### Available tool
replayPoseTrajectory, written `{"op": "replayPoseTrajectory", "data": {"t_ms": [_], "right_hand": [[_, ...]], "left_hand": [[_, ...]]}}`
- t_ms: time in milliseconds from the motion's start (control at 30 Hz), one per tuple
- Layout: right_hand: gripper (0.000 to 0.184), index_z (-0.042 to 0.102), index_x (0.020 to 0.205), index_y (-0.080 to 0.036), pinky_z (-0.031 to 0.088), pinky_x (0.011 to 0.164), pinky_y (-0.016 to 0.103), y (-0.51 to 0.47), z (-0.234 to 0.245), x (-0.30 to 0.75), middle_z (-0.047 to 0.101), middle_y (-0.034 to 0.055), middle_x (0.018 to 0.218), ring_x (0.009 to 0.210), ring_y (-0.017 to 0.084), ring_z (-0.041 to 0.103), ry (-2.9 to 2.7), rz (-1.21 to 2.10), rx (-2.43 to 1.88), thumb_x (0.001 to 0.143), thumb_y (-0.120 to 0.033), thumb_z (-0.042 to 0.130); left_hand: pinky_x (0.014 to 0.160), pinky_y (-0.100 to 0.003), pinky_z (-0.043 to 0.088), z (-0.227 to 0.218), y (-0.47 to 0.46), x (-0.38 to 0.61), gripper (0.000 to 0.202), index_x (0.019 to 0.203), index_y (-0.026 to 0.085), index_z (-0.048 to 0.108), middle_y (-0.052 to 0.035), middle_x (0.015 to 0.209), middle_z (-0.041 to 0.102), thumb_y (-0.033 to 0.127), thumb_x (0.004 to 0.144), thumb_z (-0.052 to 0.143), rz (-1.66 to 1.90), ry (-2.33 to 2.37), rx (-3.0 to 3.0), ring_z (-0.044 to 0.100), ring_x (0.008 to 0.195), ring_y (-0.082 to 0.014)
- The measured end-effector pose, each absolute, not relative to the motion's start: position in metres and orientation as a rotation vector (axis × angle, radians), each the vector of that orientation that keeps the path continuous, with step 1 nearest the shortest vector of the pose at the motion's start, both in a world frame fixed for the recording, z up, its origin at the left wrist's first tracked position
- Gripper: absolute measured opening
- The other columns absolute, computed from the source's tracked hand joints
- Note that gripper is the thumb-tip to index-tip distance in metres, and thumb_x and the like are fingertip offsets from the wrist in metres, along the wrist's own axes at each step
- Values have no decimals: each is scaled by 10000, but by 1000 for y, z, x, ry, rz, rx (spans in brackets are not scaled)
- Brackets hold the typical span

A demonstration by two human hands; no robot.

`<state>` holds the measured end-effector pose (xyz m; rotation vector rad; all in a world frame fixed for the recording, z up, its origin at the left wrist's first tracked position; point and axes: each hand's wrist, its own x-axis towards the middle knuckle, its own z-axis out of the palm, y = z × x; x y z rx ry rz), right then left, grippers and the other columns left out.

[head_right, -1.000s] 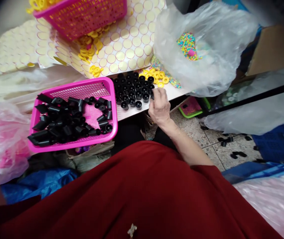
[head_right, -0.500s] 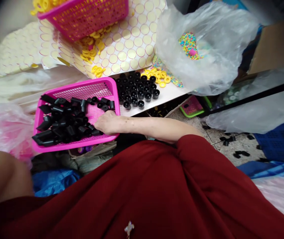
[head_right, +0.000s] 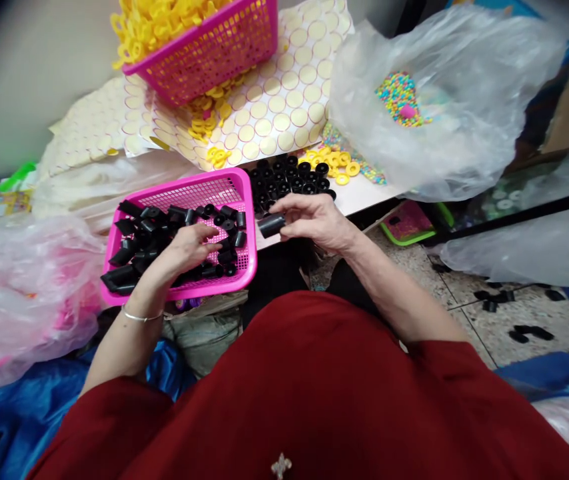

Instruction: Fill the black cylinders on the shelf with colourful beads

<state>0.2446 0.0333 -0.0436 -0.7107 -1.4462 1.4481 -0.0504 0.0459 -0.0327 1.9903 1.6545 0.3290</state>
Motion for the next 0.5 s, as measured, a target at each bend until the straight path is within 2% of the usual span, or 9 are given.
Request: {"op": "replayPoseTrajectory", "data": {"t_ms": [100, 233, 400, 500], "right_hand": [[317, 721, 954, -185, 559, 599, 247, 13, -66, 251, 715, 29, 921, 711, 115, 649, -1092, 1712, -748, 655, -233, 812], [322, 736, 906, -174, 534, 577, 176, -8, -81, 251, 726, 25, 915, 674, 73, 632, -846, 1864, -788, 593, -148, 810], [309, 722, 888, -167, 512, 552, 169, -17, -88, 258, 717, 11, 840, 635, 62, 609, -775, 1866, -856, 595, -120, 806], [304, 707, 894, -166, 495, 524, 175, -20, -89, 261, 704, 1, 777, 603, 66, 604, -758, 1865, -897, 611, -133, 811]], "left_hand": [[752, -302, 483, -51, 53, -48, 159, 776, 184, 685, -34, 709, 638, 172, 620, 657, 42, 1628, 2015, 629, 777, -229], [723, -304, 477, -50, 62, -49, 199, 863, 155, 680, -31, 719, 630, 225, 692, 608, -258, 1600, 1986, 614, 745, -217], [787, -325, 487, -43, 65, -60, 319, 981, 131, 676, -89, 939, 679, 226, 681, 629, -155, 1845, 2047, 630, 865, -249], [792, -310, 487, -36, 54, -69, 302, 958, 155, 704, -65, 911, 698, 195, 678, 597, -257, 1782, 2065, 639, 860, -237]]}}
